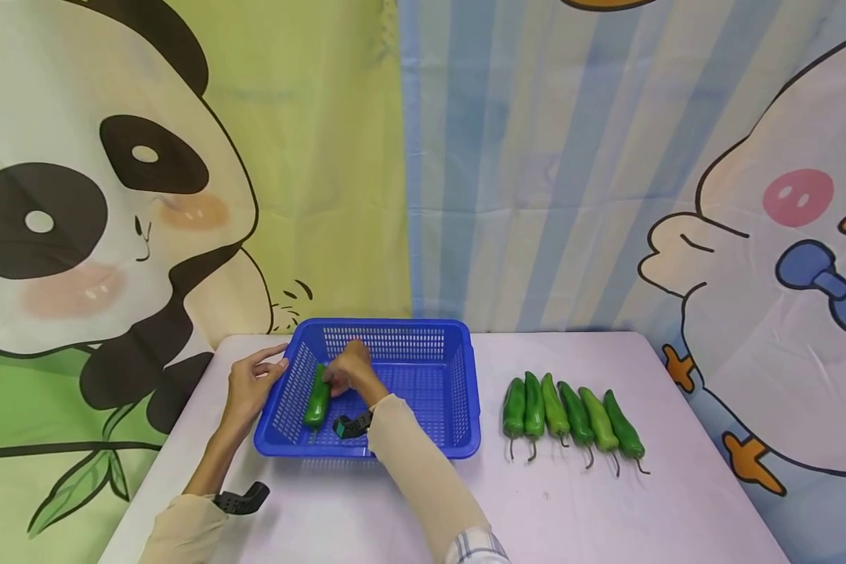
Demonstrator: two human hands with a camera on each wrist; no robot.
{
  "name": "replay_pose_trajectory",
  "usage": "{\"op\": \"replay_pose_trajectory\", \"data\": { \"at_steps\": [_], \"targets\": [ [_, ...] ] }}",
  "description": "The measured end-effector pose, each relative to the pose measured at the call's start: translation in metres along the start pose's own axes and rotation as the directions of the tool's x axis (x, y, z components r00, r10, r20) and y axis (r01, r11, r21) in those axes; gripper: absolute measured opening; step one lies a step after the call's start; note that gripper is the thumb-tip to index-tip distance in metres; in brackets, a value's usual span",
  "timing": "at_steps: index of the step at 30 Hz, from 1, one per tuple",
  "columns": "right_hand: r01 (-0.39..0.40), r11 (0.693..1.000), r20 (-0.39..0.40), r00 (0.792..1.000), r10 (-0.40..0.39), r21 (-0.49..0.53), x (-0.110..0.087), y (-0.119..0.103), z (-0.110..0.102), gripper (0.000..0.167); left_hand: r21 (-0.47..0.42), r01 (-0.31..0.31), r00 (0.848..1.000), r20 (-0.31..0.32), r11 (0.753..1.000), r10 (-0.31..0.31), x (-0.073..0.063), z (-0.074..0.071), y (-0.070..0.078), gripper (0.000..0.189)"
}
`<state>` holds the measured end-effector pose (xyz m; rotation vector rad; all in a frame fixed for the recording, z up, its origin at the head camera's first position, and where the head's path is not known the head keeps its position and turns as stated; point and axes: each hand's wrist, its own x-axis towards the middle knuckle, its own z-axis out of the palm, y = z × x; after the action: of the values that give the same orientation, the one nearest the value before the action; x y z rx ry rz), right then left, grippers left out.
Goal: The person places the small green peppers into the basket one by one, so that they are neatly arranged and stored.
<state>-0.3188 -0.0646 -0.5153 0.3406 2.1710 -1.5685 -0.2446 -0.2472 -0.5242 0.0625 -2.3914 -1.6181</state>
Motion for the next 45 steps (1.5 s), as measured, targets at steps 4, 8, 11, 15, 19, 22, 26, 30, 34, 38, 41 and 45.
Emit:
{"op": "replay_pose_trajectory", "data": {
  "at_steps": [4,8,11,15,19,22,26,30,34,38,41,45],
  "targets": [
    [0.003,1.0,-0.006,1.0,-0.003,-0.025,-0.006,-0.001,-0.003,0.023,-0.005,0.001,1.0,0.009,1.0,-0.001,0.001,0.001,0.002,0.038],
    [0.033,0.999,-0.013,0.999,-0.034,-0.035,-0.018,-0.004,-0.005,0.021,-0.002,-0.008,1.0,0.008,1.0,0.008,0.003,0.001,0.005,0.037],
    [0.051,0.998,-0.017,0.999,-0.051,-0.027,-0.025,-0.004,-0.008,0.021,0.007,-0.01,1.0,0.007,1.0,0.009,0.004,0.001,0.007,0.037],
    [0.052,0.998,-0.028,0.998,-0.053,-0.026,-0.027,-0.004,-0.011,0.028,0.014,-0.006,1.0,0.009,1.0,0.006,0.005,0.002,0.008,0.037],
    [0.046,0.998,-0.042,0.998,-0.047,-0.03,-0.026,-0.005,-0.014,0.041,0.018,-0.004,1.0,0.008,1.0,0.003,0.004,0.003,0.008,0.038],
    [0.043,0.998,-0.047,0.998,-0.044,-0.036,-0.027,-0.007,-0.016,0.046,0.022,-0.002,1.0,0.006,1.0,0.001,0.004,0.003,0.008,0.037],
    [0.051,0.996,-0.054,0.997,-0.055,-0.071,-0.029,-0.011,-0.019,0.044,0.022,-0.004,1.0,-0.002,1.0,0.004,0.004,0.002,0.009,0.037],
    [0.061,0.994,-0.046,0.997,-0.066,-0.093,-0.032,-0.013,-0.022,0.042,0.019,-0.001,1.0,-0.005,1.0,0.001,0.004,0.001,0.009,0.038],
    [0.067,0.993,-0.028,0.997,-0.07,-0.1,-0.035,-0.012,-0.025,0.049,0.025,0.013,1.0,-0.001,1.0,-0.013,0.002,0.0,0.007,0.038],
    [0.071,0.992,-0.013,0.997,-0.073,-0.105,-0.036,-0.012,-0.028,0.056,0.023,0.025,1.0,0.004,0.999,-0.025,0.001,-0.001,0.006,0.039],
    [0.073,0.99,-0.004,0.997,-0.074,-0.121,-0.037,-0.013,-0.033,0.057,0.016,0.028,1.0,0.005,0.999,-0.028,0.001,-0.002,0.005,0.039],
    [0.08,0.987,0.011,0.997,-0.08,-0.14,-0.04,-0.015,-0.04,0.055,0.023,0.026,1.0,0.0,0.999,-0.026,0.0,-0.001,0.004,0.039]
  ]
}}
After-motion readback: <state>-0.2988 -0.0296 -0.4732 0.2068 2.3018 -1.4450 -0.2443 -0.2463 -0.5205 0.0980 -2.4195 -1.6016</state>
